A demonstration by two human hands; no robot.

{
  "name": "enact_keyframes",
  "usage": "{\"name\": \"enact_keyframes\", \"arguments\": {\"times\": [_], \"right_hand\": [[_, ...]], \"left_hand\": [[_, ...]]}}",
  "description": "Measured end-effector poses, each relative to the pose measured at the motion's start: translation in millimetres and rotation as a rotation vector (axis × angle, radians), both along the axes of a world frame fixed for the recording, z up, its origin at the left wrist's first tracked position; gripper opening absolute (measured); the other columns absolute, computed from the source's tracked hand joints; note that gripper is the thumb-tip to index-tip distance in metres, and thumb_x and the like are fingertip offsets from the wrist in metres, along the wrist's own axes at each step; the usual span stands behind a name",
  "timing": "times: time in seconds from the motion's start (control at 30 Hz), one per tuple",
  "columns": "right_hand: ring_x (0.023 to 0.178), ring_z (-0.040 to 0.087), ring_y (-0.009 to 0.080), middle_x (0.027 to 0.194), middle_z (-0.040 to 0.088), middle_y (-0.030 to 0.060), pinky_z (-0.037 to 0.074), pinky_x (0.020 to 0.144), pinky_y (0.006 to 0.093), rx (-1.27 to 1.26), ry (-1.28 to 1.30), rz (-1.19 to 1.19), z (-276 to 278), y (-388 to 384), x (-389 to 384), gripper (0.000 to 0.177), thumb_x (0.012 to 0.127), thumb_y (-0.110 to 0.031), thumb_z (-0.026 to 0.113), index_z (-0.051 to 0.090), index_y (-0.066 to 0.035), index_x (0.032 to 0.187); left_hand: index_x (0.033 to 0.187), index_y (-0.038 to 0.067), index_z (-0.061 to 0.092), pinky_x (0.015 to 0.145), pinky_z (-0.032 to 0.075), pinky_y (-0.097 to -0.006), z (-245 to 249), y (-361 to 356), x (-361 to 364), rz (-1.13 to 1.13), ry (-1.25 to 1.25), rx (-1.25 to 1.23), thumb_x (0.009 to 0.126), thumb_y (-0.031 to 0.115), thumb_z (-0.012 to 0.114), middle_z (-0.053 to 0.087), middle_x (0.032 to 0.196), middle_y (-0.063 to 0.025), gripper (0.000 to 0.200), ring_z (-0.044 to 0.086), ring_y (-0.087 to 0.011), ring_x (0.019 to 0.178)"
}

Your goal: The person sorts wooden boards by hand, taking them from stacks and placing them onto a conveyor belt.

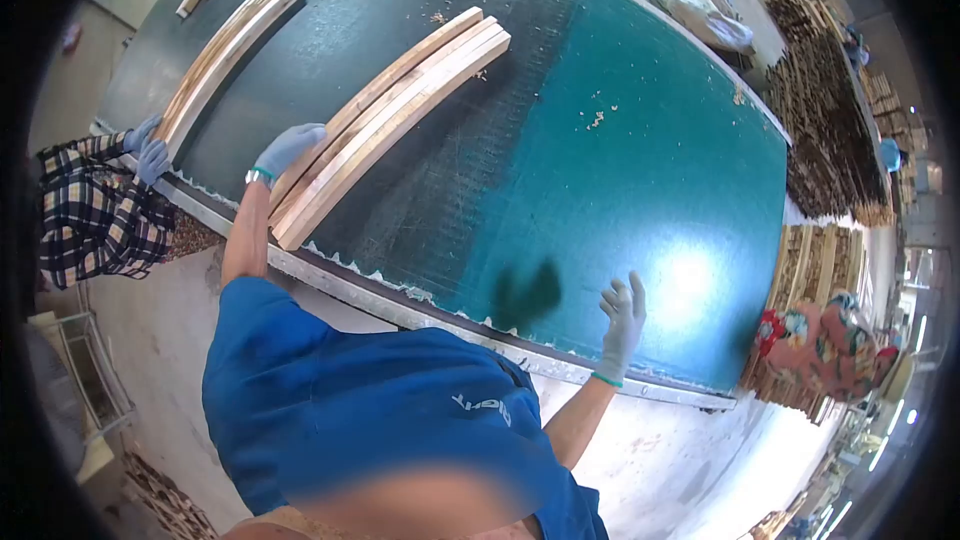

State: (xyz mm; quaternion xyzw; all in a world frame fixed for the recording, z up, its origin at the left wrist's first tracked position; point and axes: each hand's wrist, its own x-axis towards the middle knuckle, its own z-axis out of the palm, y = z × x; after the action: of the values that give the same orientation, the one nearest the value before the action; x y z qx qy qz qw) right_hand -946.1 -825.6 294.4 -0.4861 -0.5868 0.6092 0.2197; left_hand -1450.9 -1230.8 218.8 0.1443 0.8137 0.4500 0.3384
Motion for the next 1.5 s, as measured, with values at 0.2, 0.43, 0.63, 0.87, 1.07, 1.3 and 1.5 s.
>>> {"name": "enact_keyframes", "arguments": {"times": [0.2, 0.43, 0.63, 0.87, 1.07, 1.3, 1.5], "right_hand": [[0.092, 0.060, 0.0171, 0.114, 0.061, 0.0139, 0.050, 0.078, 0.0296, -0.078, 0.053, 0.099, -29, -32, -28, 0.054, 0.091, -0.023, 0.059, 0.045, -0.004, 0.139], [0.088, 0.063, 0.0143, 0.100, 0.068, 0.0088, 0.051, 0.080, 0.0298, 0.116, 0.100, 0.398, -40, -68, -79, 0.049, 0.085, -0.027, 0.066, 0.055, -0.011, 0.130], [0.101, 0.054, 0.0309, 0.140, 0.039, 0.0207, 0.050, 0.083, 0.0470, -0.505, 0.356, 0.321, -55, -96, -104, 0.081, 0.093, -0.038, 0.057, 0.007, -0.021, 0.154], [0.108, 0.046, 0.0246, 0.133, 0.037, 0.0116, 0.041, 0.095, 0.0431, -0.595, 0.572, 0.148, -65, -73, -67, 0.097, 0.087, -0.050, 0.061, -0.001, -0.018, 0.154], [0.127, 0.039, 0.0243, 0.140, 0.036, 0.0130, 0.037, 0.106, 0.0360, -0.313, 0.943, -0.343, -42, 3, 0, 0.085, 0.086, -0.030, 0.063, 0.012, -0.012, 0.152], [0.090, 0.062, 0.0258, 0.104, 0.060, 0.0152, 0.054, 0.082, 0.0401, -0.657, 1.328, -0.276, -62, 103, 89, 0.052, 0.086, -0.032, 0.061, 0.047, 0.000, 0.126], [0.082, 0.066, 0.0281, 0.094, 0.064, 0.0167, 0.056, 0.078, 0.0396, -0.538, 1.240, -0.477, -46, 154, 125, 0.050, 0.083, -0.034, 0.061, 0.054, 0.003, 0.117]], "left_hand": [[0.152, 0.025, 0.021, 0.104, 0.037, -0.0426, 63, 49, 113, -0.332, 0.658, -0.876, 0.063, 0.051, 0.078, 0.043, 0.138, -0.0289, 0.109, 0.047, -0.0393, 0.125], [0.146, 0.017, 0.037, 0.087, 0.050, -0.0447, 3, 30, 78, -0.219, 0.665, -0.332, 0.037, 0.019, 0.085, 0.057, 0.103, -0.0217, 0.119, 0.058, -0.0412, 0.097], [0.150, 0.004, 0.025, 0.095, 0.046, -0.0347, 79, 123, 209, -0.023, -0.171, 0.359, 0.054, 0.004, 0.068, 0.043, 0.137, -0.0178, 0.104, 0.053, -0.0309, 0.113], [0.136, 0.002, 0.035, 0.082, 0.053, -0.0351, 113, 238, 368, -0.231, -0.475, 0.494, 0.058, 0.019, 0.064, 0.052, 0.109, -0.0164, 0.085, 0.058, -0.0286, 0.097], [0.137, 0.001, 0.036, 0.088, 0.049, -0.0313, 133, 352, 439, -0.526, -0.572, 0.449, 0.067, 0.011, 0.060, 0.052, 0.115, -0.0109, 0.075, 0.057, -0.0225, 0.103], [0.150, 0.003, 0.021, 0.094, 0.046, -0.0319, 128, 453, 491, -0.862, -0.381, 0.272, 0.084, 0.028, 0.065, 0.047, 0.132, -0.0174, 0.083, 0.052, -0.0209, 0.116], [0.149, -0.001, 0.022, 0.103, 0.039, -0.0401, 132, 460, 502, -0.992, 0.232, 0.090, 0.077, 0.045, 0.069, 0.049, 0.128, -0.0323, 0.097, 0.052, -0.0388, 0.118]]}}
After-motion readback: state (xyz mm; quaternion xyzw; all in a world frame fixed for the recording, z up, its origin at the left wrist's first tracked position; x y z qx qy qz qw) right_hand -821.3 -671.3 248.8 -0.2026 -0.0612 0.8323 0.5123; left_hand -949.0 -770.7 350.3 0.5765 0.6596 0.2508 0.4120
